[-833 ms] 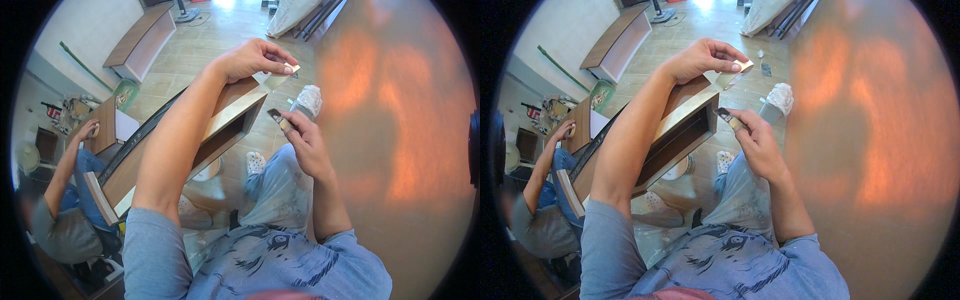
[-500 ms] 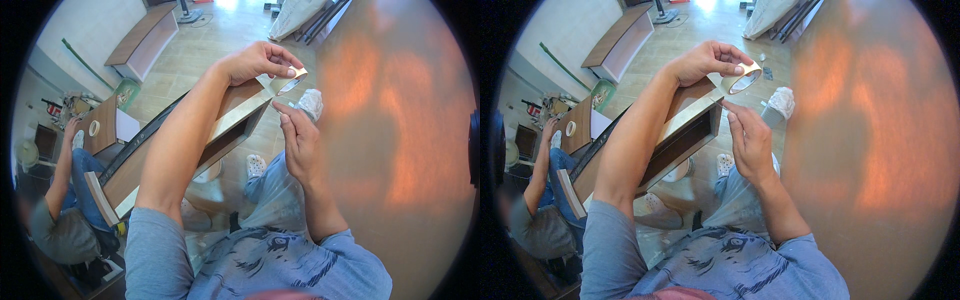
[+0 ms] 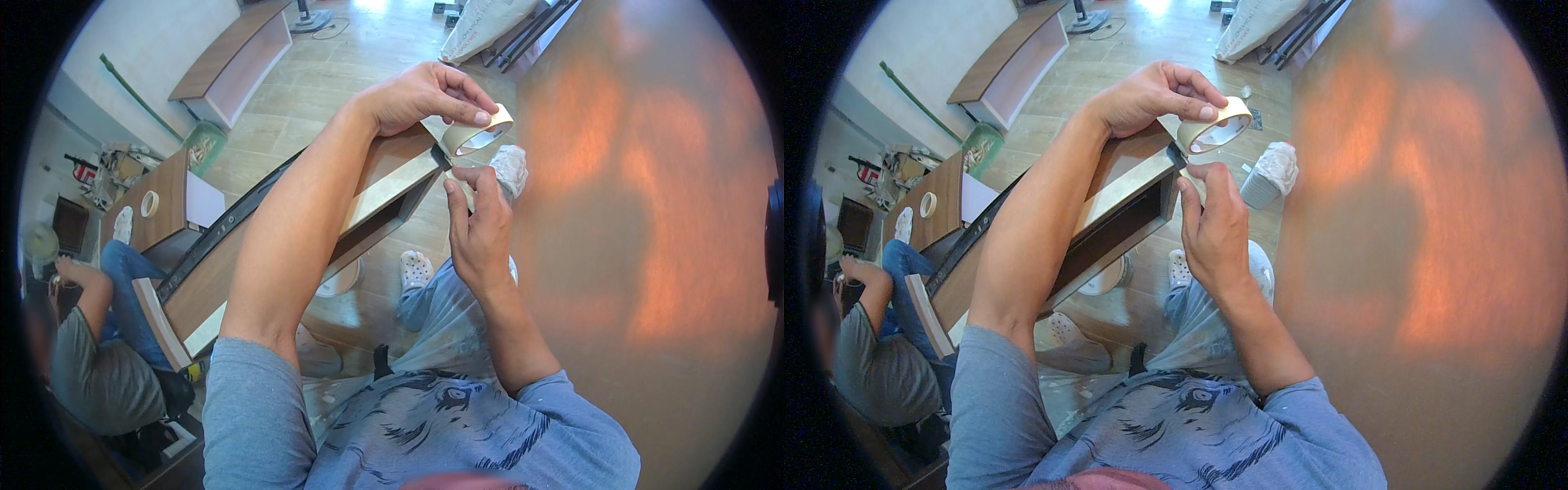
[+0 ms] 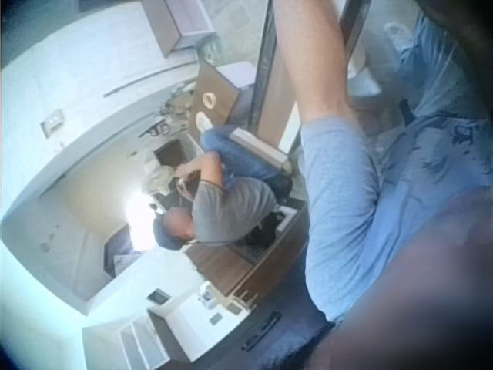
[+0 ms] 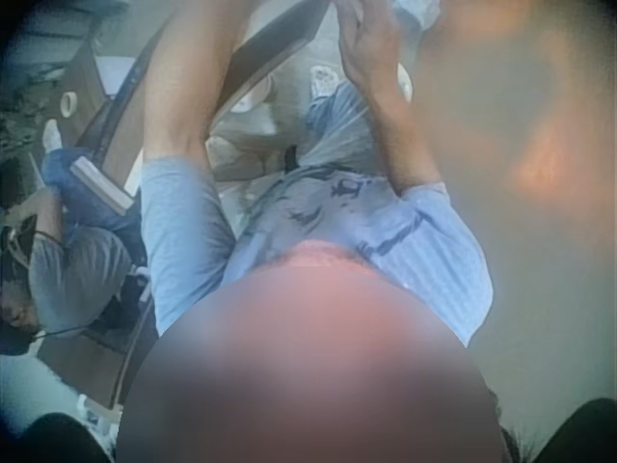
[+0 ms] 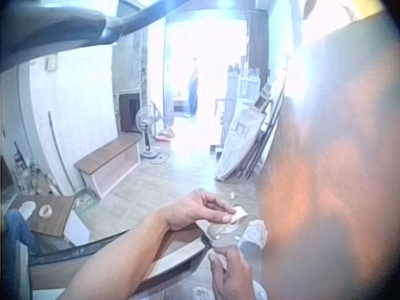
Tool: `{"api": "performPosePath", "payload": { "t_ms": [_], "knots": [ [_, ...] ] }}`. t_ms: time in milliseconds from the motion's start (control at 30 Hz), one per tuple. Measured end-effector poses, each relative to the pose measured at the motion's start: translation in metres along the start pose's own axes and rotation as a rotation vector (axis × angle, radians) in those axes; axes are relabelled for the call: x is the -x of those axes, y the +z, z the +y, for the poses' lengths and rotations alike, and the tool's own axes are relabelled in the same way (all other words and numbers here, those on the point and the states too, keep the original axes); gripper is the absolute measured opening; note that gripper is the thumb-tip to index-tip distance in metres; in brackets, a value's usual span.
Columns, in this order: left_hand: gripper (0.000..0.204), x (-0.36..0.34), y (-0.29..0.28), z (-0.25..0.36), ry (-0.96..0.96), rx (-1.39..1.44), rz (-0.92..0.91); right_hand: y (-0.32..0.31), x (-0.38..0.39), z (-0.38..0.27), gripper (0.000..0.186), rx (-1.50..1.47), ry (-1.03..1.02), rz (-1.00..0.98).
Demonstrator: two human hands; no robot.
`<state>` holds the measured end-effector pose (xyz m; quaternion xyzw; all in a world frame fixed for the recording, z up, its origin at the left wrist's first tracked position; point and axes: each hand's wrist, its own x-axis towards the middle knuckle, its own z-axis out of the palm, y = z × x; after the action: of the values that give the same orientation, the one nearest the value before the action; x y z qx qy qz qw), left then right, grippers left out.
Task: The person applies adhesive edge banding to the edges of a wooden drawer front. They measure and cut strips of edge banding, peel the backing, and press the strips onto the drawer edges, smoothing them down. The drawer is rotated to access different sides as the banding is applied.
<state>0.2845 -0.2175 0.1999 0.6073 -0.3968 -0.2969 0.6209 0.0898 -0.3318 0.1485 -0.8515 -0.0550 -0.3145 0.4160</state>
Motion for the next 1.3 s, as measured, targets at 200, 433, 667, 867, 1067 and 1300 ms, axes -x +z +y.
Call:
{"api": "performPosePath", "payload": {
  "t_ms": [200,433,667,867,1067,1300],
  "knots": [
    [0.033,0.001,-0.001,0.0,0.013,0.032,-0.014,0.0,-0.001,-0.001,0.015,-0.002,0.027,-0.024],
    [0.035,0.003,0.001,0.001,0.02,0.003,-0.004,-0.002,-0.005,-0.006,0.013,-0.003,0.086,-0.069],
    [0.035,0.001,0.001,0.001,0.01,0.01,-0.008,-0.004,-0.009,-0.009,0.013,0.03,0.093,-0.082],
    [0.034,0.002,0.002,0.002,0.011,0.014,0.012,-0.003,-0.01,-0.012,0.013,0.034,0.154,-0.109],
    [0.032,0.004,0.001,0.004,0.012,0.012,0.009,0.003,-0.009,-0.013,0.013,0.023,0.129,-0.073],
    [0.03,0.005,0.002,0.003,0.029,0.001,0.017,0.009,-0.011,-0.011,0.013,0.026,0.142,-0.072]
  ]
}}
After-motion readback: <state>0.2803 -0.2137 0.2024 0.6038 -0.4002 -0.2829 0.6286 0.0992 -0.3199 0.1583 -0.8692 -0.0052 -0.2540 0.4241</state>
